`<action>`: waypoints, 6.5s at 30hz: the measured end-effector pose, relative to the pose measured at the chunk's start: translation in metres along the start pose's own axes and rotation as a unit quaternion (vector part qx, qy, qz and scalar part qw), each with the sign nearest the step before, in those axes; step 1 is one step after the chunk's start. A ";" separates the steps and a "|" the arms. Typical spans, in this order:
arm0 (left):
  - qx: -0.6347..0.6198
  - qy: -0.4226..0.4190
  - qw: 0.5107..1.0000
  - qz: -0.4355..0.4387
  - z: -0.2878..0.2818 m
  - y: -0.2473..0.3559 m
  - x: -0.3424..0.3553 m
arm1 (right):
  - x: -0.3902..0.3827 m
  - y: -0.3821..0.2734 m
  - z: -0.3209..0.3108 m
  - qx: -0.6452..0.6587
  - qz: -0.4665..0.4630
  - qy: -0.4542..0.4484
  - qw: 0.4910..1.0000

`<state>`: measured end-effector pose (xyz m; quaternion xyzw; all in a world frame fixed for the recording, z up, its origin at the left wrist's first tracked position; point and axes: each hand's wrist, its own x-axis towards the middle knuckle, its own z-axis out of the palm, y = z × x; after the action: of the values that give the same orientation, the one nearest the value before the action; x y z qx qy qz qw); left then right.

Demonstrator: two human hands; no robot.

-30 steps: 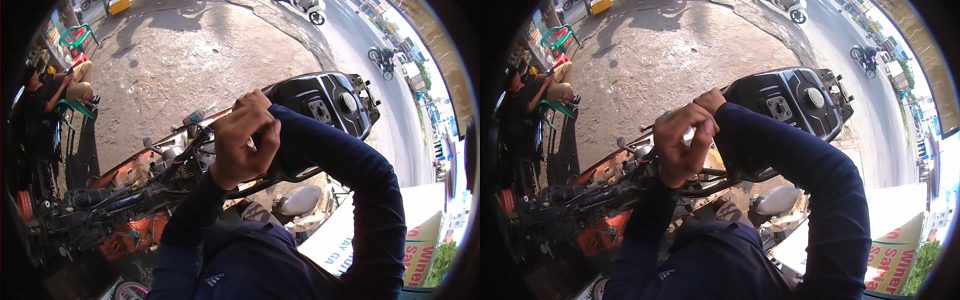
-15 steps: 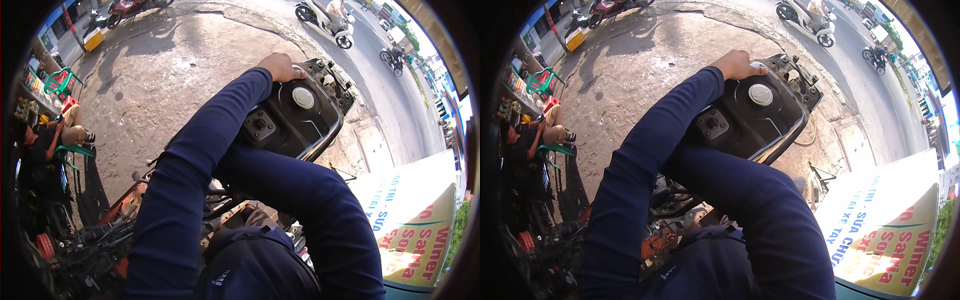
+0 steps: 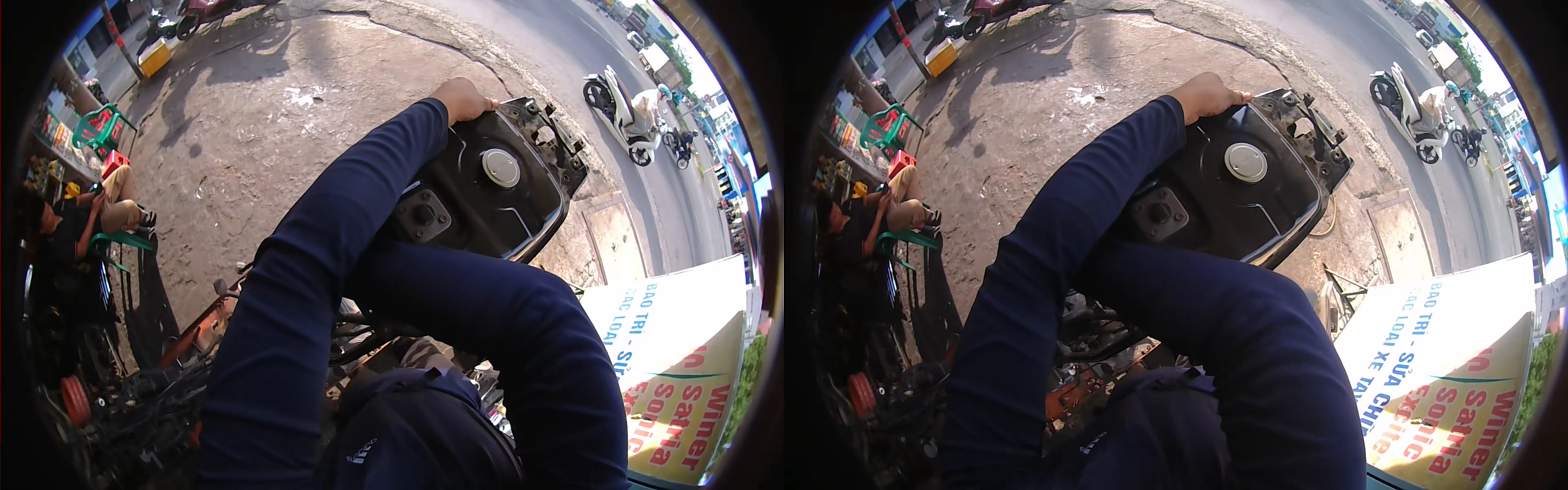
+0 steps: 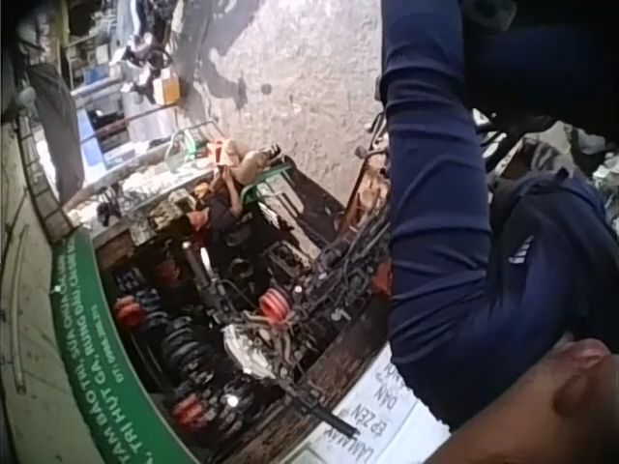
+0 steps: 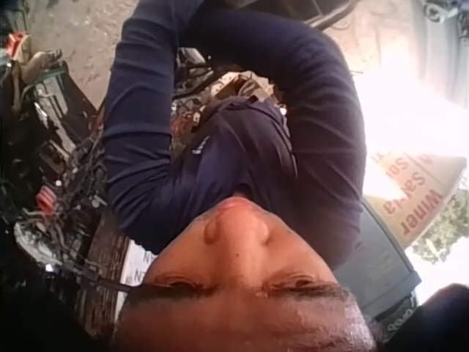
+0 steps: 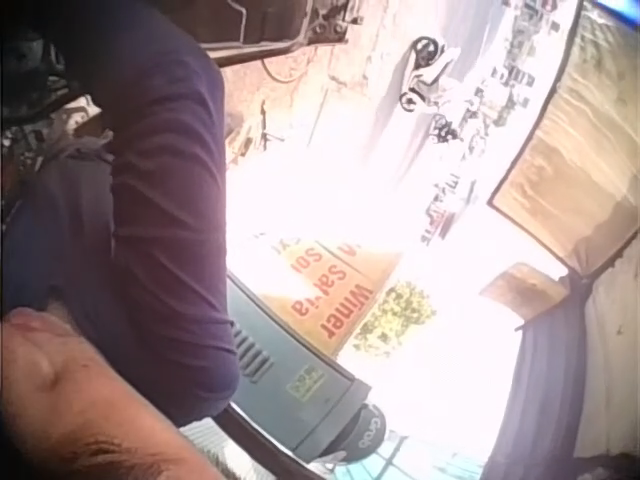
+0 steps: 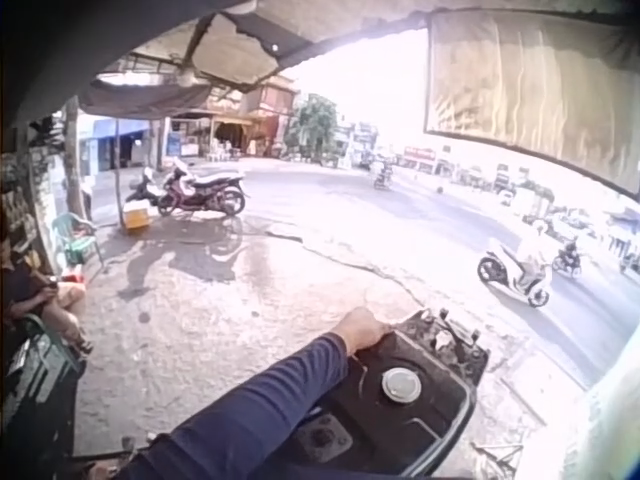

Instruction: Installing a fuel tank, adjusting wiring, and checking connections on a motorcycle chassis.

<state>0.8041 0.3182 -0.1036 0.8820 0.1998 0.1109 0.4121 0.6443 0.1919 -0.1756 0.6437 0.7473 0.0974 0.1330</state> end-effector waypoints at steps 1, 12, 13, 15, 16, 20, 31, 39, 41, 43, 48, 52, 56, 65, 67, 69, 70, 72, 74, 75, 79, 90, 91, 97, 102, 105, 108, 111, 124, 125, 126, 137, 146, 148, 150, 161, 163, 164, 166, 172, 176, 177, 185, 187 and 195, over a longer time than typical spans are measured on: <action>0.000 0.004 1.000 -0.003 -0.002 -0.004 0.003 | -0.006 0.003 0.000 -0.005 -0.005 0.001 1.000; 0.243 -0.057 0.959 0.131 -0.058 0.009 -0.051 | -0.018 0.028 -0.003 -0.050 -0.069 -0.024 0.996; 0.214 -0.009 0.968 0.130 -0.081 -0.014 -0.067 | -0.005 0.029 -0.004 -0.048 -0.102 -0.016 0.994; 0.122 0.122 0.972 0.158 -0.116 -0.037 -0.110 | 0.072 -0.001 -0.017 -0.051 -0.131 -0.017 0.990; 0.078 0.184 0.972 0.121 -0.134 -0.065 -0.144 | 0.081 -0.024 -0.021 -0.050 -0.159 -0.012 0.986; -0.235 0.312 0.920 0.043 -0.123 -0.138 -0.279 | 0.078 -0.022 -0.033 -0.086 -0.132 -0.092 0.983; 0.019 0.349 0.937 0.012 0.026 -0.189 -0.397 | 0.084 -0.014 -0.025 -0.091 -0.139 -0.085 0.982; 0.415 0.245 0.872 0.080 0.037 -0.207 -0.337 | 0.075 -0.021 -0.034 -0.098 -0.170 -0.057 0.979; 0.376 0.216 0.896 0.098 0.027 -0.213 -0.336 | 0.079 -0.029 -0.044 -0.132 -0.153 -0.152 0.967; 0.277 0.168 0.939 0.117 0.012 -0.217 -0.342 | 0.077 -0.031 -0.046 -0.147 -0.148 -0.149 0.967; 0.297 0.200 0.918 0.168 0.009 -0.227 -0.361 | 0.077 -0.028 -0.035 -0.163 -0.219 -0.048 0.961; 0.186 0.229 0.944 0.148 -0.001 -0.231 -0.365 | 0.086 -0.033 -0.035 -0.183 -0.186 -0.153 0.953; 0.022 0.301 0.953 -0.002 -0.015 -0.229 -0.316 | 0.072 -0.023 -0.053 -0.188 -0.220 -0.124 0.949; -0.325 -0.003 0.938 -0.118 -0.023 -0.245 -0.207 | 0.066 -0.022 -0.057 -0.061 -0.166 -0.024 0.984; -0.322 -0.023 0.939 -0.117 -0.024 -0.247 -0.202 | 0.066 -0.021 -0.060 -0.031 -0.149 0.001 0.988; -0.317 -0.043 0.940 -0.117 -0.024 -0.249 -0.195 | 0.065 -0.020 -0.062 0.000 -0.131 0.025 0.991; -0.314 -0.054 0.940 -0.117 -0.024 -0.250 -0.190 | 0.064 -0.019 -0.064 0.016 -0.121 0.038 0.992; -0.309 -0.078 0.941 -0.114 -0.022 -0.252 -0.182 | 0.064 -0.017 -0.067 0.046 -0.100 0.062 0.992; -0.304 -0.091 0.942 -0.107 -0.022 -0.255 -0.175 | 0.064 -0.018 -0.074 0.074 -0.075 0.087 0.991; -0.390 -0.083 0.905 -0.145 -0.021 -0.264 -0.173 | 0.057 -0.026 -0.081 0.076 -0.076 0.092 0.990; -0.440 -0.021 0.892 -0.103 -0.017 -0.250 -0.168 | -0.001 -0.013 -0.094 0.095 0.099 0.141 0.980; -0.320 -0.001 0.945 0.070 -0.023 -0.176 -0.427 | -0.180 -0.084 0.006 0.660 -0.008 -0.242 0.712; -0.383 -0.137 0.903 0.136 -0.009 -0.176 -0.471 | -0.198 -0.112 0.058 0.692 -0.004 -0.293 0.660; -0.187 -0.141 0.832 -0.504 0.258 -0.274 -0.678 | -0.295 -0.233 0.413 0.335 0.056 -0.415 0.844; -0.082 -0.111 0.831 -0.539 0.336 -0.341 -0.800 | -0.246 -0.281 0.432 0.490 -0.103 -0.491 0.713; -0.324 -0.355 0.817 -0.320 0.305 -0.329 -0.771 | -0.202 -0.195 0.310 0.528 -0.118 -0.612 0.578; -0.102 -0.440 0.838 -0.306 0.281 -0.308 -0.767 | -0.201 -0.178 0.330 0.452 -0.165 -0.540 0.690; -0.175 -0.420 0.873 -0.178 0.185 -0.260 -0.654 | -0.171 -0.146 0.270 0.763 -0.198 -0.227 0.572; -0.172 -0.026 0.981 0.082 0.121 -0.117 -0.412 | -0.077 -0.125 0.238 0.745 -0.232 0.564 0.271; -0.168 -0.020 0.982 0.085 0.120 -0.120 -0.407 | -0.095 -0.131 0.216 0.802 -0.256 0.494 0.218; -0.118 -0.018 0.989 0.093 0.119 -0.125 -0.402 | -0.074 -0.104 0.238 0.773 -0.324 0.478 0.263; -0.089 -0.042 0.989 0.113 0.118 -0.129 -0.400 | -0.076 -0.102 0.210 0.750 -0.374 0.436 0.327; 0.047 -0.017 0.997 0.056 0.118 -0.123 -0.416 | -0.069 -0.099 0.210 0.767 -0.358 0.401 0.351; 0.152 0.064 0.986 0.022 0.122 -0.124 -0.419 | -0.067 -0.099 0.210 0.764 -0.404 0.388 0.320; 0.148 0.095 0.984 0.029 0.126 -0.123 -0.425 | -0.063 -0.099 0.209 0.754 -0.387 0.415 0.330; 0.314 0.187 0.922 0.126 0.149 -0.123 -0.450 | -0.046 -0.065 0.235 0.826 -0.326 0.351 0.295; 0.343 0.205 0.909 0.116 0.125 -0.142 -0.443 | -0.059 -0.114 0.240 0.771 -0.141 0.521 0.338; 0.367 0.215 0.897 0.120 0.117 -0.149 -0.438 | -0.075 -0.141 0.244 0.652 0.064 0.664 0.362; 0.356 0.203 0.910 0.067 0.114 -0.152 -0.445 | -0.068 -0.191 0.280 0.703 -0.070 0.633 0.317; 0.369 0.166 0.914 0.022 0.126 -0.145 -0.472 | -0.047 -0.273 0.246 0.791 -0.258 0.432 0.349; 0.269 0.041 0.961 0.040 0.117 -0.142 -0.491 | -0.046 -0.287 0.227 0.803 -0.205 0.451 0.331; 0.193 0.054 0.976 0.084 0.123 -0.151 -0.495 | -0.046 -0.287 0.221 0.806 -0.189 0.452 0.332; 0.362 0.200 0.896 0.163 0.117 -0.184 -0.504 | -0.036 -0.284 0.224 0.813 -0.120 0.414 0.391; 0.488 0.244 0.815 0.194 0.121 -0.185 -0.505 | -0.049 -0.274 0.230 0.810 -0.182 0.425 0.360; 0.383 0.258 0.872 0.163 0.141 -0.172 -0.485 | -0.071 -0.223 0.217 0.781 -0.191 0.517 0.295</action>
<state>0.3754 0.1065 -0.3405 0.9308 0.1789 0.3152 -0.0486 0.5156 0.0823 -0.4460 0.1005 0.4884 -0.2475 -0.8307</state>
